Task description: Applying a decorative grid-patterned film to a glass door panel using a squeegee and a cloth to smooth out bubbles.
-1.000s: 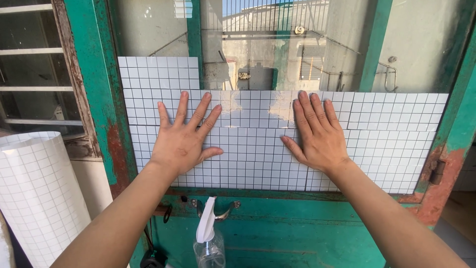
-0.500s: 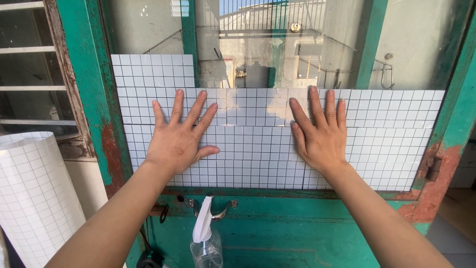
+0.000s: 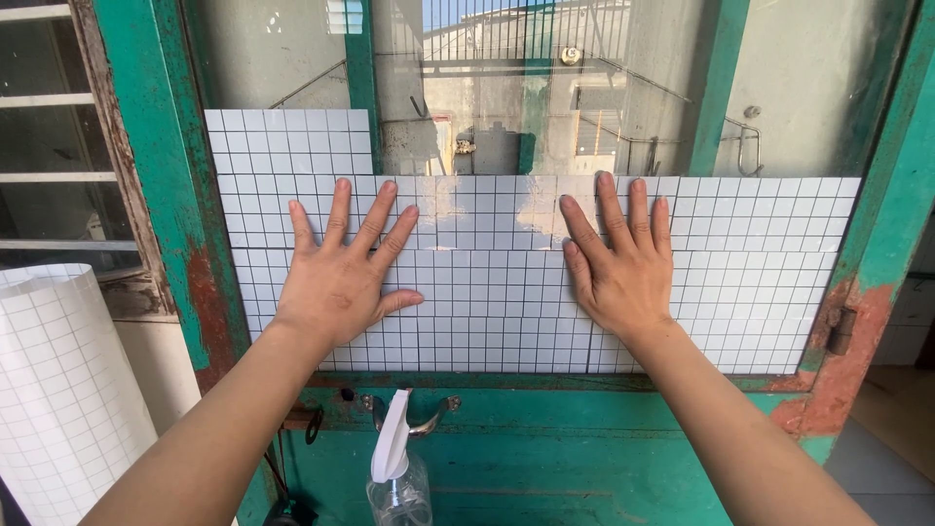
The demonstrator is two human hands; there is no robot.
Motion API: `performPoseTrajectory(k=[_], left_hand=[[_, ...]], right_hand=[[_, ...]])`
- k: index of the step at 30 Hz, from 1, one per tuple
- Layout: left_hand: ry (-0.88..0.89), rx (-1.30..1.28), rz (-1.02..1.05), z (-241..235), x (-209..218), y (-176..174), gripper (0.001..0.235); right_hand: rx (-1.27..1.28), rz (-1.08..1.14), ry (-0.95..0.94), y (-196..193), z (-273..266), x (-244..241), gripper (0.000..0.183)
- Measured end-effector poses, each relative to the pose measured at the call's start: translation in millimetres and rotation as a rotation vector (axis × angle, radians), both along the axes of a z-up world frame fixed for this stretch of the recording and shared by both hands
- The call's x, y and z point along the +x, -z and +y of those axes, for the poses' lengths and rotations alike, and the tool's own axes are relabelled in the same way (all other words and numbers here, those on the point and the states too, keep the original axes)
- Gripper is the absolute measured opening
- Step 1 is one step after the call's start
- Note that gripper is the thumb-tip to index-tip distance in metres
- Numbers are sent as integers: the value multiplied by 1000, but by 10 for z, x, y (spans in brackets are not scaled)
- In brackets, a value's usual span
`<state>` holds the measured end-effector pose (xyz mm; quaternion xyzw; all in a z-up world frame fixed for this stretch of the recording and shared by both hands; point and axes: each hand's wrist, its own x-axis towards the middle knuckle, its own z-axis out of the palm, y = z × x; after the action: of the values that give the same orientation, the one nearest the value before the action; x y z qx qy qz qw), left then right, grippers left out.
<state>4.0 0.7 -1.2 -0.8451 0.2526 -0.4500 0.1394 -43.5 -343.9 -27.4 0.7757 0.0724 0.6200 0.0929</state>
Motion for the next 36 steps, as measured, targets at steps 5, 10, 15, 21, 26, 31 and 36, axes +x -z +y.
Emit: performPoseTrajectory(k=[5, 10, 15, 21, 26, 31, 36], left_hand=[[-14, 12, 6, -4, -11, -1, 99], [-10, 4, 0, -2, -6, 2, 98], [-14, 4, 8, -12, -43, -18, 97], [-32, 20, 36, -7, -102, -47, 97], [-29, 26, 41, -9, -97, -54, 97], [-30, 23, 63, -16, -154, -65, 95], [67, 5, 256, -301, -951, 59, 86]], right_hand=[[11, 20, 11, 8, -1, -13, 52], [9, 28, 21, 3, 2, -10, 52], [10, 27, 19, -2, -1, -6, 52], [-8, 12, 16, -3, 2, 0, 51], [-17, -2, 17, 3, -11, 7, 51], [-20, -13, 6, 9, -5, 2, 50], [-8, 1, -10, 6, -5, -12, 51]])
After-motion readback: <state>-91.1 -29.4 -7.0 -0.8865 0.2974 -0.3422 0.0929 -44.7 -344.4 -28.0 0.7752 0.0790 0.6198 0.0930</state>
